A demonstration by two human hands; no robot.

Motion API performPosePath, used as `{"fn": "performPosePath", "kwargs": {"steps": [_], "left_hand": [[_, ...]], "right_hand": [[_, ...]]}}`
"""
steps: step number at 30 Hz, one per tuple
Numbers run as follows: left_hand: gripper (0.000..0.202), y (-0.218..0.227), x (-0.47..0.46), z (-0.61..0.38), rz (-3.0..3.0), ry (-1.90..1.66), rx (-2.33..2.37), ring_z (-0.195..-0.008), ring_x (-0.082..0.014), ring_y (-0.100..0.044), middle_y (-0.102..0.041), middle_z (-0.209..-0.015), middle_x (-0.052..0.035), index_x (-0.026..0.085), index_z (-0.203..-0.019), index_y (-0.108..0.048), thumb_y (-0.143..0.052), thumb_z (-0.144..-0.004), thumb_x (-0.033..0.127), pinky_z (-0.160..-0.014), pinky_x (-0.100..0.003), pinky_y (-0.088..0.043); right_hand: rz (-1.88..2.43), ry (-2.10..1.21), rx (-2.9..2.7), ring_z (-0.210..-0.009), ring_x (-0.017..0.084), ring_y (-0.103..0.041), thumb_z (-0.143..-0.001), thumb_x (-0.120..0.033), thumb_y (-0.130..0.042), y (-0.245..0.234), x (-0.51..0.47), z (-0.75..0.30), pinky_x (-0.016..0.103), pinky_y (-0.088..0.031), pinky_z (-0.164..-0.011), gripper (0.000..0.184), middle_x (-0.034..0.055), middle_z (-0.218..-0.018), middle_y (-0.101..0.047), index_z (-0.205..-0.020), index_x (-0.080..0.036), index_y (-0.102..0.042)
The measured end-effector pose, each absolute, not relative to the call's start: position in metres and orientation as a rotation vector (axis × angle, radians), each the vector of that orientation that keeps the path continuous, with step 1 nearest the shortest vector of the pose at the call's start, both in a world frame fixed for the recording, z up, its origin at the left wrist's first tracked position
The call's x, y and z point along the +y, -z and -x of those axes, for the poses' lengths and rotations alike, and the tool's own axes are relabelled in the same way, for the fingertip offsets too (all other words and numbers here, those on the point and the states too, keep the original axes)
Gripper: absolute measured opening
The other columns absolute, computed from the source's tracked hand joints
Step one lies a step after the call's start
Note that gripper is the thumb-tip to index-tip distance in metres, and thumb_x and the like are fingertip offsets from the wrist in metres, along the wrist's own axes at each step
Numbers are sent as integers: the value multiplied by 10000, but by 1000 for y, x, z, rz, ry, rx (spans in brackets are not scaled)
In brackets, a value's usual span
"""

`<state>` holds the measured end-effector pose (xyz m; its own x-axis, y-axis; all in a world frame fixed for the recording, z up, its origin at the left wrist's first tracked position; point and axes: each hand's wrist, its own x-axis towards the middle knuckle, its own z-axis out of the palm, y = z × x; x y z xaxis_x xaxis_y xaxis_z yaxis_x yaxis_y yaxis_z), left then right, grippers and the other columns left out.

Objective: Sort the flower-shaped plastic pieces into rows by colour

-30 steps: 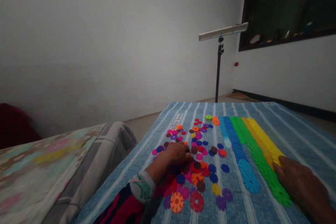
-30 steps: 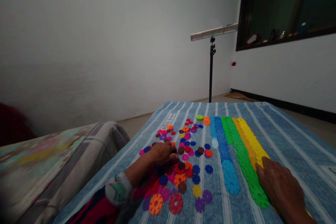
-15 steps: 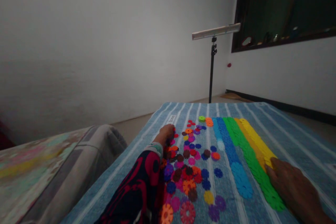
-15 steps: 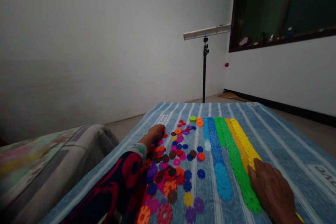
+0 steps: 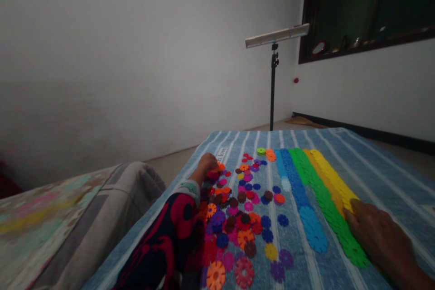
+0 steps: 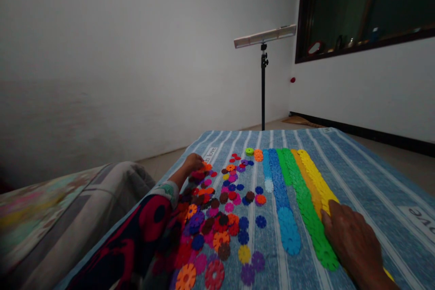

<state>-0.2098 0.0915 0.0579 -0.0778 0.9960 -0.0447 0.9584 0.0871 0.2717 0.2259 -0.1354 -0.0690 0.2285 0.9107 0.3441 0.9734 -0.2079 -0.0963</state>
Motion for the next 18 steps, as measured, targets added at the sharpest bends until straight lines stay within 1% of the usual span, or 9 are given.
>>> {"fn": "performPosePath", "kwargs": {"steps": [3,6,9,14,18], "left_hand": [[255,-55,96,189,-1906,-325,2079,-676,-159,-665,-737,-791,-103,86,-971,-722,-611,-746,134,-565,-202,-478],[259,-46,97,159,-1907,-364,1958,-663,-133,-658,-745,-813,-78,103,-982,-732,-612,-752,110,-547,-183,-479],[263,-40,95,136,-1927,-350,1881,-702,-141,-668,-751,-825,-67,111,-956,-752,-634,-721,89,-560,-180,-490],[183,-39,92,121,-1957,-271,1888,-803,-184,-690,-754,-793,-44,139,-807,-766,-701,-642,92,-613,-189,-509],[217,-40,90,121,-1984,-217,1904,-798,-195,-684,-748,-776,-36,138,-815,-766,-717,-608,96,-625,-208,-502]], "right_hand": [[2198,295,-1759,-935,311,-649,-968,-407,-223,67,-136,-225,416,-499,-807,457,163,-1020,-681,-1018,-166,-609],[2185,285,-1766,-906,310,-648,-966,-407,-232,65,-137,-224,417,-497,-792,457,165,-1004,-680,-1018,-160,-614],[2186,295,-1762,-891,307,-648,-969,-405,-245,66,-138,-225,413,-495,-765,447,162,-1009,-681,-1024,-164,-618],[2175,345,-1758,-909,306,-646,-973,-373,-283,66,-138,-224,407,-492,-780,438,178,-1061,-680,-1102,-123,-619],[2222,344,-1762,-918,296,-648,-974,-350,-315,63,-137,-221,391,-492,-777,388,162,-1057,-683,-1069,-141,-628]]}}
